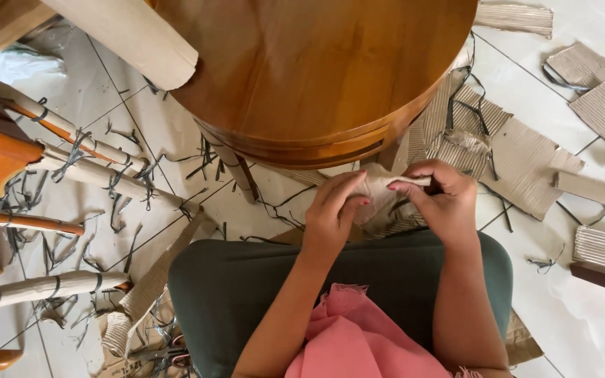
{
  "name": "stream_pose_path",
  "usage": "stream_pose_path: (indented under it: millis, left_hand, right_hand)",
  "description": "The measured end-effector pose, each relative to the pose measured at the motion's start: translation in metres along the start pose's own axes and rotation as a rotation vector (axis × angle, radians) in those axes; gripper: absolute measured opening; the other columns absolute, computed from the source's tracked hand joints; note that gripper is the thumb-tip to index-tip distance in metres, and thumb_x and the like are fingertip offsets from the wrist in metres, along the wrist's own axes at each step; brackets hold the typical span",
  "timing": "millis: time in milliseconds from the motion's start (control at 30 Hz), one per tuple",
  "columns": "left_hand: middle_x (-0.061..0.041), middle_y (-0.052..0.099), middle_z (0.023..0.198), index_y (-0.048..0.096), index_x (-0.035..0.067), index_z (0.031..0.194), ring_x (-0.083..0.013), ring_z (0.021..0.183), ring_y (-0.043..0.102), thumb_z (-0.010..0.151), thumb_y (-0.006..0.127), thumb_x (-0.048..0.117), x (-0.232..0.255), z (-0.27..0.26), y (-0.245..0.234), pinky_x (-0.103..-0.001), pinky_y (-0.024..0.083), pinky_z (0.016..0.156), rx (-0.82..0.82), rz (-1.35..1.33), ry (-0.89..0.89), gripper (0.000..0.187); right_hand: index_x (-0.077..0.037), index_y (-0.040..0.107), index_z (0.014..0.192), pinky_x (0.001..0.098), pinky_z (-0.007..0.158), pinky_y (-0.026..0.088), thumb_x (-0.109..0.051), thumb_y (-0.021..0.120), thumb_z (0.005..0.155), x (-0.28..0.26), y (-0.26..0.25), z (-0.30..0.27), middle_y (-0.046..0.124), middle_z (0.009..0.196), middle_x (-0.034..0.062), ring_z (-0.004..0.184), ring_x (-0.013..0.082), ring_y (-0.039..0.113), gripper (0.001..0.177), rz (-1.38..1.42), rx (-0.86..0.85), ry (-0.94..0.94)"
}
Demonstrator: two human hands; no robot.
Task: Wrapping a wooden chair leg with corrugated cardboard and securing it with twine
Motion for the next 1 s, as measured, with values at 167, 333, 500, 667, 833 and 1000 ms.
stream_pose_path:
  millis: [167, 333, 500, 667, 833, 1000]
  left_hand:
    - [-0.007, 0.074, 0.112, 0.069, 0.013, 0.133, -0.0258, 0.100, 0.073, 0.101, 0.065, 0.008, -0.024, 0.002, 0.001, -0.039, 0.062, 0.085, 0.057, -0.043, -0.063, 0.032]
    - [-0.008, 0.075, 0.104, 0.074, 0.013, 0.125, -0.0275, 0.092, 0.074, 0.103, 0.062, 0.011, -0.019, 0.012, 0.004, -0.040, 0.062, 0.080, 0.041, -0.097, -0.112, 0.025]
    - [-0.008, 0.074, 0.097, 0.075, 0.013, 0.118, -0.0280, 0.088, 0.074, 0.088, 0.083, 0.030, -0.005, 0.026, 0.009, -0.039, 0.061, 0.076, -0.069, 0.014, -0.119, 0.035]
    - [-0.005, 0.077, 0.089, 0.080, 0.014, 0.107, -0.0252, 0.080, 0.075, 0.091, 0.080, 0.022, -0.022, 0.022, 0.017, -0.034, 0.061, 0.071, -0.023, -0.046, -0.170, 0.017]
    - [-0.008, 0.076, 0.080, 0.082, 0.017, 0.103, -0.0218, 0.076, 0.073, 0.093, 0.079, 0.023, -0.031, 0.017, 0.022, -0.031, 0.059, 0.069, -0.034, -0.055, -0.218, 0.012]
    - [-0.015, 0.078, 0.090, 0.080, 0.008, 0.108, -0.0251, 0.083, 0.075, 0.092, 0.082, 0.033, -0.054, 0.012, 0.026, -0.040, 0.060, 0.077, 0.099, -0.175, -0.385, 0.031]
  right_hand:
    - [0.002, 0.067, 0.107, 0.0196, 0.049, 0.048, 0.000, 0.088, 0.075, 0.017, 0.006, -0.002, 0.074, 0.098, 0.0139, 0.059, 0.0077, 0.060, 0.038, 0.415, -0.102, 0.129]
    - [0.005, 0.072, 0.103, 0.0183, 0.051, 0.046, 0.003, 0.086, 0.075, 0.030, 0.011, 0.002, 0.074, 0.096, 0.0147, 0.066, 0.0050, 0.057, 0.031, 0.515, -0.129, 0.066]
    - [0.002, 0.068, 0.089, 0.0194, 0.052, 0.040, 0.006, 0.088, 0.079, 0.029, -0.004, 0.004, 0.064, 0.079, 0.0097, 0.061, 0.0074, 0.051, 0.022, 0.446, 0.029, 0.045]
    - [0.006, 0.068, 0.091, 0.0253, 0.063, 0.046, 0.007, 0.088, 0.077, 0.041, -0.005, 0.003, 0.066, 0.083, 0.0147, 0.071, 0.0130, 0.057, 0.025, 0.490, 0.020, 0.047]
    - [0.008, 0.073, 0.097, 0.0368, 0.079, 0.056, 0.006, 0.083, 0.078, 0.032, 0.001, 0.009, 0.072, 0.094, 0.0222, 0.088, 0.0232, 0.069, 0.021, 0.541, -0.089, 0.038]
    - [0.000, 0.077, 0.093, 0.0254, 0.067, 0.052, 0.000, 0.091, 0.082, 0.065, 0.000, 0.014, 0.074, 0.080, 0.0109, 0.075, 0.0076, 0.060, 0.018, 0.320, 0.126, 0.086]
Point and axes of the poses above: each hand's wrist, its own z-axis towards the middle knuckle, its own y-axis out of the palm, x = y × z, the point moved 9 cm from there along z, towards the middle knuckle
